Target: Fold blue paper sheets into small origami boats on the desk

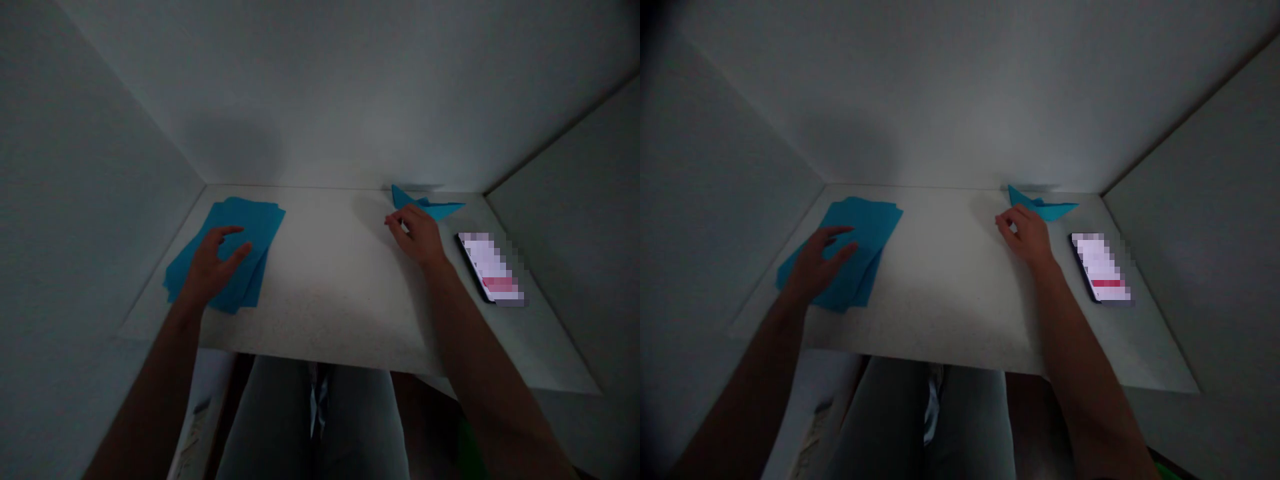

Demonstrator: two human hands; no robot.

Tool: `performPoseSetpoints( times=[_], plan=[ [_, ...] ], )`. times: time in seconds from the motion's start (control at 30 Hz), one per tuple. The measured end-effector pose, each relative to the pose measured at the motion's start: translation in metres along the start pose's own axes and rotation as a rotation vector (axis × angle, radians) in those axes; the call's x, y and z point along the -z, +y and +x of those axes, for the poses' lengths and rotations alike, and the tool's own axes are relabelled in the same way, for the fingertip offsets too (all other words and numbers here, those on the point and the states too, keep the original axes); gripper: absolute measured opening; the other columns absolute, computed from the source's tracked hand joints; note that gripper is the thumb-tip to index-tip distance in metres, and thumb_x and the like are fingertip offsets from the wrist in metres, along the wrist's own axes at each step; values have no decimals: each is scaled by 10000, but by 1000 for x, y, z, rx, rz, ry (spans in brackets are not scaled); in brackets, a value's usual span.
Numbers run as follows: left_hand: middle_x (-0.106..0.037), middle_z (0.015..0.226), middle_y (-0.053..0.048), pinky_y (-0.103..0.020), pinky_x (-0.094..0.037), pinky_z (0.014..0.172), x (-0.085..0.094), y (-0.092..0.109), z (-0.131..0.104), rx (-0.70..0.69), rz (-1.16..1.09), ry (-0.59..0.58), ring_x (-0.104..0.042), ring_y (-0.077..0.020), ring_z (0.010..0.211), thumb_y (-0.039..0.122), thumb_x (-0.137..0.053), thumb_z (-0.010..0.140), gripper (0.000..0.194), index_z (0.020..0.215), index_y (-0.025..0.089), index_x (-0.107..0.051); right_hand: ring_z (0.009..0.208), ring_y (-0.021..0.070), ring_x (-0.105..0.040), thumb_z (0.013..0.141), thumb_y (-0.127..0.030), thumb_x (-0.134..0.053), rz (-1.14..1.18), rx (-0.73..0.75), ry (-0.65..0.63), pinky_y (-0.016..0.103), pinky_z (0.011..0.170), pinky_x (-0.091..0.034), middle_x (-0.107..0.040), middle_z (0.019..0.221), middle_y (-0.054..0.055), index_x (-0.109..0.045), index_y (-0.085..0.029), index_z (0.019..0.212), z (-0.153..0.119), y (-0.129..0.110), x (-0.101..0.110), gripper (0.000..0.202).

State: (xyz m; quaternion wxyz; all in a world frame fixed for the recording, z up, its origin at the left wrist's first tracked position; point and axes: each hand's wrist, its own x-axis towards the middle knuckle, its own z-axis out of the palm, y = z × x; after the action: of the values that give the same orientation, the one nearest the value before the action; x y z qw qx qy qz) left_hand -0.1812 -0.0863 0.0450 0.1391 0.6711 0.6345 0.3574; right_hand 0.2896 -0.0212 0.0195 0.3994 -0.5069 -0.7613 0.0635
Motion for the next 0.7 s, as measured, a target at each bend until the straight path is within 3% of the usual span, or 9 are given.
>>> performPoseSetpoints(
  times=[0.13, 0.2, 0.3, 0.47, 0.53, 0.63, 0.7],
  plan=[
    [-571, 1629, -212, -664, -437, 1269, 34, -33, -76, 15, 271, -186, -545, -439, 1522, 750, -702, 889, 863, 1537, 199, -559, 714, 237, -612, 1047, -589, -592, 56, -24, -81, 410, 707, -466, -701, 808, 77, -700, -264, 812, -2, -3, -16, 414],
    [-507, 1693, -224, -664, -405, 1293, 41, -34, -102, 15, 367, -265, -481, -452, 1577, 794, -689, 876, 938, 1578, 193, -532, 701, 232, -608, 1044, -596, -588, 64, -26, -113, 405, 700, -450, -707, 795, 72, -709, -265, 816, -2, -2, -18, 420],
    [-480, 1726, -204, -645, -408, 1297, 44, -21, -124, -8, 467, -300, -455, -447, 1598, 778, -677, 893, 910, 1588, 205, -553, 682, 223, -597, 1054, -596, -557, 49, -29, -119, 390, 674, -426, -721, 794, 73, -715, -262, 815, -3, 1, -19, 441],
    [-678, 1568, -94, -558, -581, 1154, 41, -1, -131, 48, 532, -275, -663, -375, 1422, 467, -609, 964, 528, 1462, 311, -693, 677, 222, -594, 1049, -625, -542, 60, -45, -107, 370, 648, -402, -729, 775, 76, -721, -257, 815, -5, 11, -20, 472],
    [-727, 1506, -47, -536, -623, 1093, 43, 3, -126, 64, 546, -274, -714, -357, 1349, 352, -584, 931, 480, 1384, 350, -745, 675, 221, -591, 1049, -634, -531, 69, -55, -114, 367, 644, -393, -734, 781, 80, -724, -252, 821, -6, 13, -21, 485],
    [-788, 1398, -53, -556, -631, 1062, 55, 15, -107, 79, 558, -188, -775, -363, 1221, 310, -524, 922, 476, 1318, 330, -786, 670, 216, -587, 1048, -638, -523, 81, -62, -136, 360, 640, -385, -742, 794, 82, -727, -248, 830, -6, 13, -20, 491],
    [-796, 1372, -63, -572, -604, 1103, 68, 33, -87, -2, 502, -116, -770, -370, 1225, 342, -504, 930, 476, 1305, 306, -795, 677, 211, -595, 1049, -627, -520, 91, -61, -152, 353, 643, -392, -749, 807, 79, -729, -246, 839, -6, 11, -20, 482]
  ],
)
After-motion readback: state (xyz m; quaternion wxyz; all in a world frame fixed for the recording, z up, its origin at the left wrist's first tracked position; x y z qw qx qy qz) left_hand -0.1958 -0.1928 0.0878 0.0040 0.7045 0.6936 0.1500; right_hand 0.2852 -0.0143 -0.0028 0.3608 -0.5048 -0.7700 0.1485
